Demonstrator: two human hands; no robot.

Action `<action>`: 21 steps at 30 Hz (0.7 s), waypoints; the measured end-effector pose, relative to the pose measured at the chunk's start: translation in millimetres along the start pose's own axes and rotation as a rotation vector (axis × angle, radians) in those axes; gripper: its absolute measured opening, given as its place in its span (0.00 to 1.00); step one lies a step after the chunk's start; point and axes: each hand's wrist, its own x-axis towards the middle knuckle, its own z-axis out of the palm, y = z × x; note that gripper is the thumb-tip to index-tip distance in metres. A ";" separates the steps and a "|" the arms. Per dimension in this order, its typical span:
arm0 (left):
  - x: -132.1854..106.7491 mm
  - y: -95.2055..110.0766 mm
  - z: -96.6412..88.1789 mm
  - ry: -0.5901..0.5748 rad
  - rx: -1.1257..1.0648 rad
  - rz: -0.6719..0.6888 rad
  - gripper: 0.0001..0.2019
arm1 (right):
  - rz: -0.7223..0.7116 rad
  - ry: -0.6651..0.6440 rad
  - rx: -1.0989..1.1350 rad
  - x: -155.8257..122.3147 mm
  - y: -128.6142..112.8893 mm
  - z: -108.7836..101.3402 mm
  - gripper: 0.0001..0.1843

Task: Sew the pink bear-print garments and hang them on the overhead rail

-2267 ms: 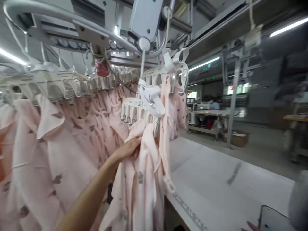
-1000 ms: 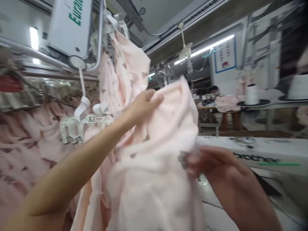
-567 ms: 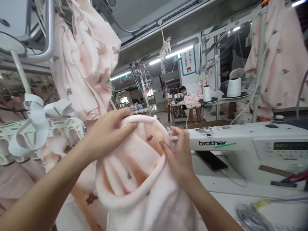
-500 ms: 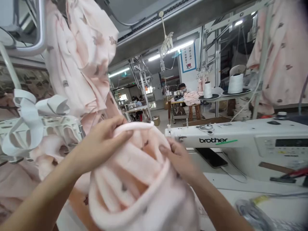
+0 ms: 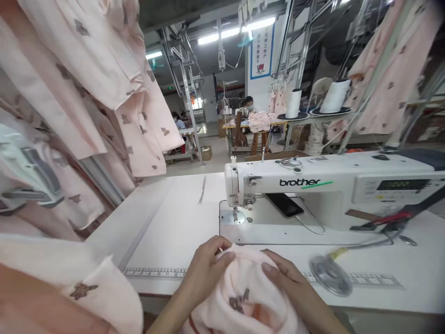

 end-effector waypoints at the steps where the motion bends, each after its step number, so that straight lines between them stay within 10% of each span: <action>1: 0.2 0.0 3.4 0.016 0.002 0.009 0.07 | -0.015 -0.015 -0.120 -5.3 -2.8 -5.7 0.17; 7: -11.1 10.4 16.9 -0.030 -0.019 0.119 0.08 | -0.193 0.055 -0.617 -6.6 -26.4 -12.2 0.14; 21: -21.4 7.8 12.6 -0.057 -0.089 0.051 0.10 | -0.093 -0.093 -0.631 26.6 -38.3 1.9 0.07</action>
